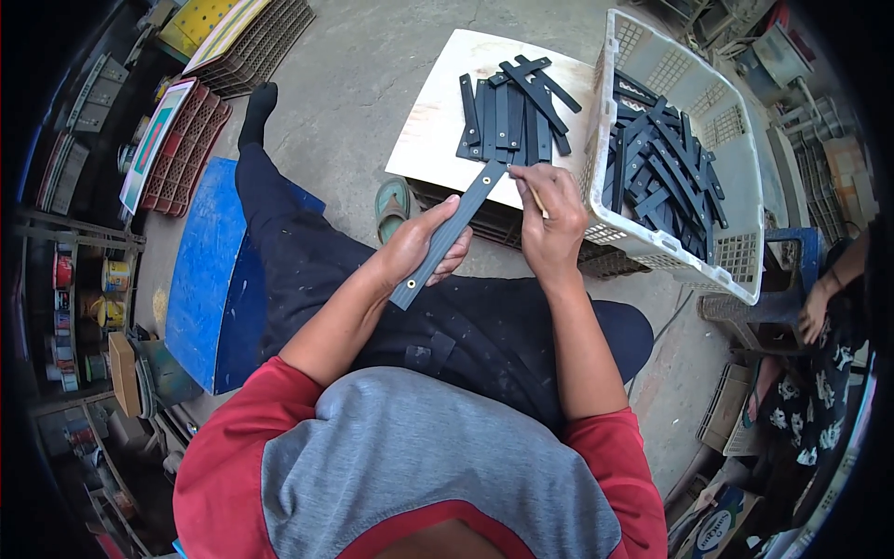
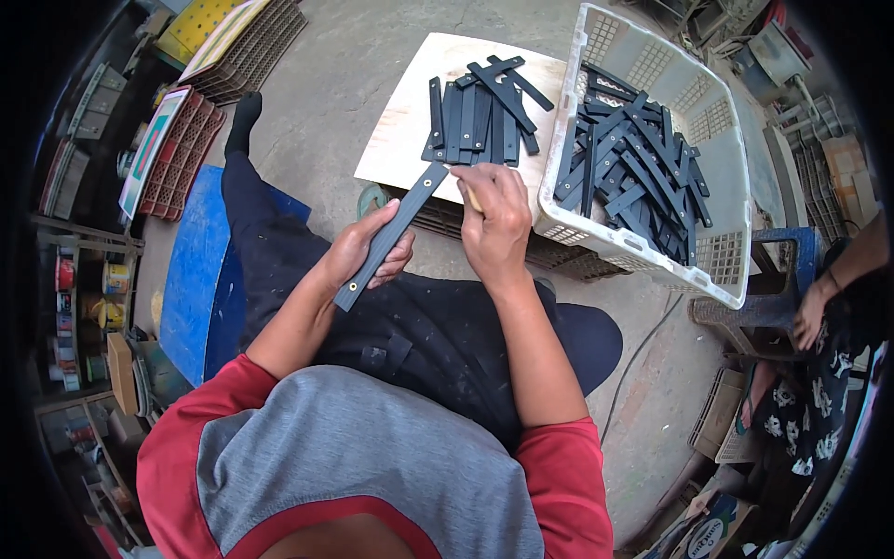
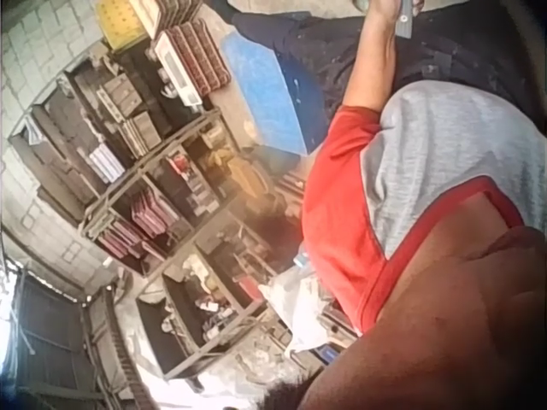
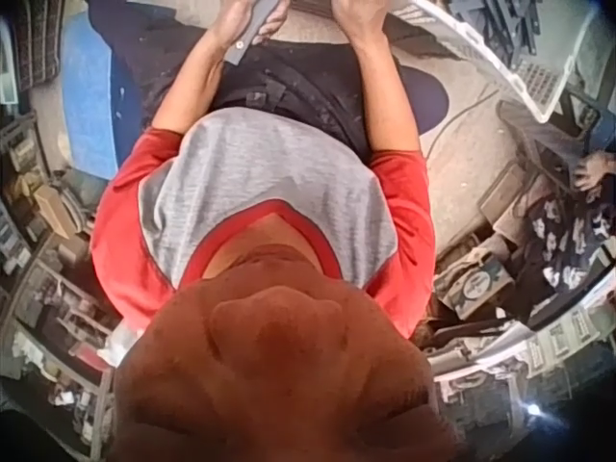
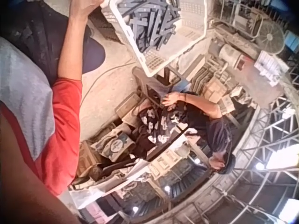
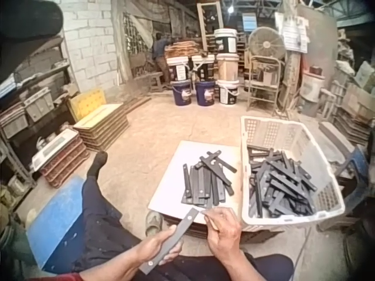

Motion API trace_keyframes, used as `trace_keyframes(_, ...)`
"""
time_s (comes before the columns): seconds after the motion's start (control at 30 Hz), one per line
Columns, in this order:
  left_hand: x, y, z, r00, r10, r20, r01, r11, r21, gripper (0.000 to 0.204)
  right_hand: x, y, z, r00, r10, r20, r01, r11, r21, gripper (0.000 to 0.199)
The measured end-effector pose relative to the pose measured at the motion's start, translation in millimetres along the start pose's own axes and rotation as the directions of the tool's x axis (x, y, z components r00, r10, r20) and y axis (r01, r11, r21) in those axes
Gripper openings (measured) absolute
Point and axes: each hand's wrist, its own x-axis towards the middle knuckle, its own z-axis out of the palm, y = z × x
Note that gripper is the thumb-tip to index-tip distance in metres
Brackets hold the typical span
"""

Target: Cleaning and checking the fit of small black components in a workshop.

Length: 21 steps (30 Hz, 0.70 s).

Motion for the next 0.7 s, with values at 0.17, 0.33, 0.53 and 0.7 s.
trace_keyframes(0.17,-1.7,-2.0,1.1,0.999,0.023,-0.043,-0.021,0.998,0.053,0.059,-1.2,0.0,2.0,0.999,-0.044,0.027,0.044,0.999,-0.015,0.017)
trace_keyframes(0.33,-2.0,-0.2,2.4,0.995,0.087,-0.052,-0.078,0.984,0.159,0.058,1.0,-1.2,1.1,0.998,-0.06,0.005,0.059,0.998,0.032,0.016)
trace_keyframes(0.53,-3.4,0.2,4.0,0.99,0.108,-0.089,-0.096,0.987,0.131,0.058,0.7,-2.7,-0.7,0.995,-0.101,-0.012,0.101,0.995,-0.021,0.018)
trace_keyframes(0.7,-3.4,3.5,2.0,0.99,0.098,-0.102,-0.08,0.983,0.163,0.056,-5.8,-8.0,1.9,0.98,-0.189,0.052,0.191,0.981,-0.027,0.019)
